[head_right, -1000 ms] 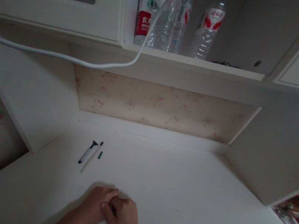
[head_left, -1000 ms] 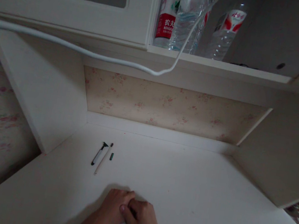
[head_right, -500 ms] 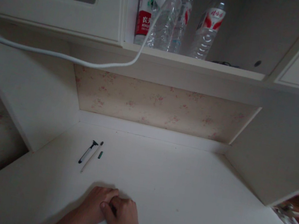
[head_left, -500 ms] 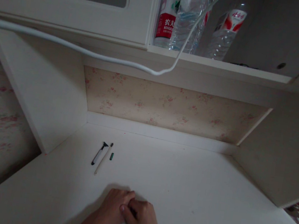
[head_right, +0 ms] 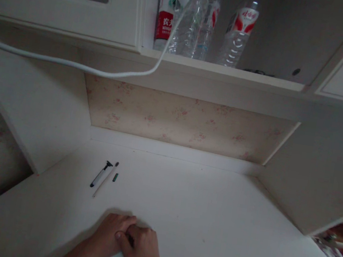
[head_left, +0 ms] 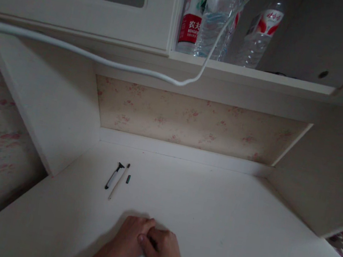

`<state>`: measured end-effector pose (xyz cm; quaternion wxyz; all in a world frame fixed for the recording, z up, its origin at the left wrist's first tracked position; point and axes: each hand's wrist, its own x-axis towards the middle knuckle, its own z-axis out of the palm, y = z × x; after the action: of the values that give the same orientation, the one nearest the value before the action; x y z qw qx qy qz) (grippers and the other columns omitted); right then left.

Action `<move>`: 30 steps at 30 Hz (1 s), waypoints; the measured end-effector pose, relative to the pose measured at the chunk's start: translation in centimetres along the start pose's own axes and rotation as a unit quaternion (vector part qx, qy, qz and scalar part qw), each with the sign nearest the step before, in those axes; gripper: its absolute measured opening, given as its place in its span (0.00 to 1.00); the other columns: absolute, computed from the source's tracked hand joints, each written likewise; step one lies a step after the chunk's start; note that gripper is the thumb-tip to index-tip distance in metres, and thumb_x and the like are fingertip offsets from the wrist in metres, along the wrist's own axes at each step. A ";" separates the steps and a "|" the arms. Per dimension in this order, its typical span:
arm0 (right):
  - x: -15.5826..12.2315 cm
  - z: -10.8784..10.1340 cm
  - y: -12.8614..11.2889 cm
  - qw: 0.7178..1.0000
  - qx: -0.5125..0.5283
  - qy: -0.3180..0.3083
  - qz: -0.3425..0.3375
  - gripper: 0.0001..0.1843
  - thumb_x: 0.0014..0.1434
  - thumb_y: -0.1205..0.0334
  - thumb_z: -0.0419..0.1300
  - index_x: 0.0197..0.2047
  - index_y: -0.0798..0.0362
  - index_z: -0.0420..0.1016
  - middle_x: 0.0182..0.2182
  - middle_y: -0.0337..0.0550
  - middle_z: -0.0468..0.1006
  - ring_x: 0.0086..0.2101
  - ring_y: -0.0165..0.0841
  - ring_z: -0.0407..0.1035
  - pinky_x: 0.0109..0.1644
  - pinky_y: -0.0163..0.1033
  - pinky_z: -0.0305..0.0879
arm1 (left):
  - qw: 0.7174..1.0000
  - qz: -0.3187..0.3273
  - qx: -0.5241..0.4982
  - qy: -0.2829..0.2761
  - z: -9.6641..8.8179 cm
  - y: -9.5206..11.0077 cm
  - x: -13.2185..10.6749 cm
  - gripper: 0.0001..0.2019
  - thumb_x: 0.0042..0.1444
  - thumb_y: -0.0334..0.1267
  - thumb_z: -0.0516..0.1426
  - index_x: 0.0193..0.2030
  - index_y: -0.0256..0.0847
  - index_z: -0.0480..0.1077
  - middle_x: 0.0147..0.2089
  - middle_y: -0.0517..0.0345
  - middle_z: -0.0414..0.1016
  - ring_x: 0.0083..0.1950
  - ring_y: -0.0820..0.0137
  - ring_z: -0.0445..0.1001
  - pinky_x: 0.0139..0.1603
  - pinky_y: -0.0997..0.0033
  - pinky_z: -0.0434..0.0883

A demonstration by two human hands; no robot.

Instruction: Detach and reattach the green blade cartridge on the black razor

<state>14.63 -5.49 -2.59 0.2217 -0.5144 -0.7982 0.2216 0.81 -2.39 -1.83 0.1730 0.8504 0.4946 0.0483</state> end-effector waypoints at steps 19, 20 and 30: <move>0.0 0.1 0.1 1.000 -0.004 0.008 -0.006 0.19 0.66 0.53 0.50 0.27 0.52 0.72 0.25 0.37 0.78 0.25 0.27 0.70 0.29 0.31 0.54 | 1.000 0.006 0.000 0.012 0.4 -0.3 0.1 0.06 0.55 0.40 0.53 0.36 0.45 0.68 0.35 0.56 0.77 0.39 0.61 0.76 0.37 0.68 0.64; 0.0 0.1 0.1 1.000 -0.003 0.007 -0.008 0.19 0.66 0.53 0.50 0.28 0.52 0.72 0.25 0.37 0.78 0.25 0.27 0.70 0.29 0.31 0.54 | 1.000 0.009 0.000 0.014 0.4 -0.3 0.1 0.05 0.55 0.40 0.53 0.36 0.45 0.68 0.35 0.57 0.77 0.39 0.61 0.76 0.36 0.68 0.64; 0.0 0.1 0.2 1.000 -0.007 0.002 -0.001 0.18 0.66 0.54 0.51 0.28 0.52 0.73 0.26 0.37 0.79 0.26 0.27 0.72 0.30 0.31 0.54 | 0.999 0.028 -0.002 0.030 0.8 -0.7 0.2 0.05 0.54 0.39 0.53 0.37 0.45 0.69 0.34 0.58 0.77 0.37 0.62 0.76 0.34 0.69 0.64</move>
<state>14.71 -5.45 -2.82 0.2199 -0.5156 -0.7997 0.2154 0.58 -2.08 -2.79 0.1588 0.8616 0.4755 0.0798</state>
